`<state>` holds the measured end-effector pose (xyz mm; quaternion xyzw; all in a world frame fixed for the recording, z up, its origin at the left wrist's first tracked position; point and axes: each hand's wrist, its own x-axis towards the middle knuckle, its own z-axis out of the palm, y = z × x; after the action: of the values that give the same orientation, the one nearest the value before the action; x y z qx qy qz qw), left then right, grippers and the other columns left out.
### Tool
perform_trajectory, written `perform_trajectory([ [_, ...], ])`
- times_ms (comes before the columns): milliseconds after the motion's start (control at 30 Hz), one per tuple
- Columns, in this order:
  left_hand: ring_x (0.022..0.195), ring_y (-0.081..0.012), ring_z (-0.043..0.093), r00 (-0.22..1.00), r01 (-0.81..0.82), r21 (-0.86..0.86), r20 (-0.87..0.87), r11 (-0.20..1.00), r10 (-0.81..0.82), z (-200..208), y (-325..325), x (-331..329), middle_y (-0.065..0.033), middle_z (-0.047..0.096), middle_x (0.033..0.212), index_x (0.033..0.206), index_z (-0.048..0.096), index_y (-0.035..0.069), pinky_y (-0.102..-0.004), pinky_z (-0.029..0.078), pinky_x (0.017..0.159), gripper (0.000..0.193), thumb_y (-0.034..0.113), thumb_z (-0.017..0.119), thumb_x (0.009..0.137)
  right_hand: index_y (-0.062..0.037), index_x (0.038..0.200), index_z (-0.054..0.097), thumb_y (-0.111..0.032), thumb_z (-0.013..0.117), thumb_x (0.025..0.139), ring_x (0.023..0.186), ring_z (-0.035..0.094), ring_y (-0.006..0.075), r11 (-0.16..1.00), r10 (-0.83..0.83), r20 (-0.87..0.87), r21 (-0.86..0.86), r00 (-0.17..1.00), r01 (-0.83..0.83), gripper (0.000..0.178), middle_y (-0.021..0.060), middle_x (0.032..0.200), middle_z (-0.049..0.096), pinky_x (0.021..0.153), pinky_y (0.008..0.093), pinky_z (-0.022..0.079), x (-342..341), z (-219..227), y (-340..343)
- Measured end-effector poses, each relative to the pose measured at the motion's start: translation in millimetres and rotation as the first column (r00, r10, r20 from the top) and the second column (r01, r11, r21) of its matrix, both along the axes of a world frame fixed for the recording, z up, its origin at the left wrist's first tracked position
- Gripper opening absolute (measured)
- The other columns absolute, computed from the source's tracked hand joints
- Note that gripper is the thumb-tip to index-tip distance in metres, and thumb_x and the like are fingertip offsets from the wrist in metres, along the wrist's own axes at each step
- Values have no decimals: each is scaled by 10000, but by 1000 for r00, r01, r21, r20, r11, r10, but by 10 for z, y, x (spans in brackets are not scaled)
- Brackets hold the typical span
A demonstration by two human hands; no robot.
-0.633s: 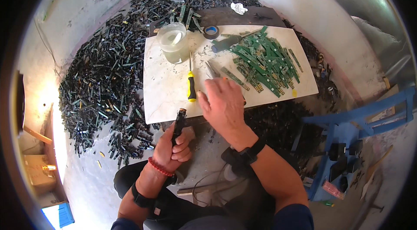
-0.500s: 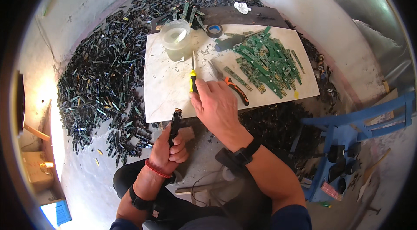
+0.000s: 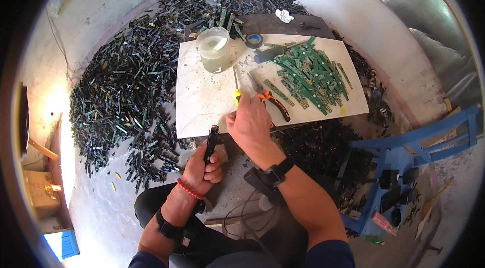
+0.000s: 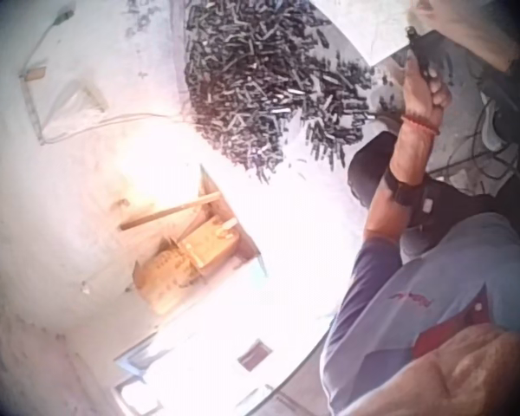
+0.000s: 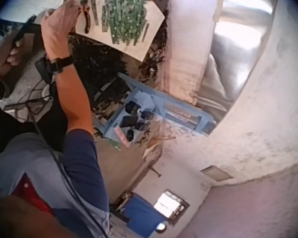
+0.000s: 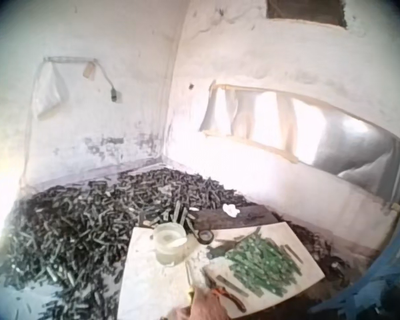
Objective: The person sits on the floor and uses pliers and a screwdriver to strip components from green circuit boards. They repeatedly pick up boards, remove parts, and place the processed boards on a table while debris accumulates on the floor.
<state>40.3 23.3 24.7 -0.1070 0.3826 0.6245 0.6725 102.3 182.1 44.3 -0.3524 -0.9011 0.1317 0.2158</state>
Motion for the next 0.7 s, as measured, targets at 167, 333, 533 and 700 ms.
perform_trajectory([
  [167,376,-94,180,998,-21,32,54,999,19,6,14,2,50,233,479,654,410,116,-241,168,371,490,494,305,946,28,808,517,-150,549,737,769,556,390,976,11,16,-219,1000,-7,194,212,809,547,686,444,457,236,189,-41],
  [333,367,-85,201,999,19,90,49,996,-23,-42,63,22,58,254,479,664,408,135,-243,189,385,465,494,309,943,42,873,511,-171,515,774,831,558,386,867,2,65,-497,998,31,235,222,855,569,735,426,441,447,439,3],
  [533,371,-79,219,999,40,83,32,996,-43,-63,145,49,61,264,482,673,409,141,-242,204,395,448,489,317,939,46,927,482,-156,509,784,774,551,344,846,53,38,-532,998,-24,249,197,801,560,702,397,439,478,332,116],
  [700,371,-78,220,998,45,77,34,996,-48,-68,180,58,64,264,483,673,409,141,-239,210,399,449,494,323,938,27,899,467,-73,479,808,642,533,197,848,90,-65,-518,994,-110,136,114,759,544,604,312,433,508,306,72],
])
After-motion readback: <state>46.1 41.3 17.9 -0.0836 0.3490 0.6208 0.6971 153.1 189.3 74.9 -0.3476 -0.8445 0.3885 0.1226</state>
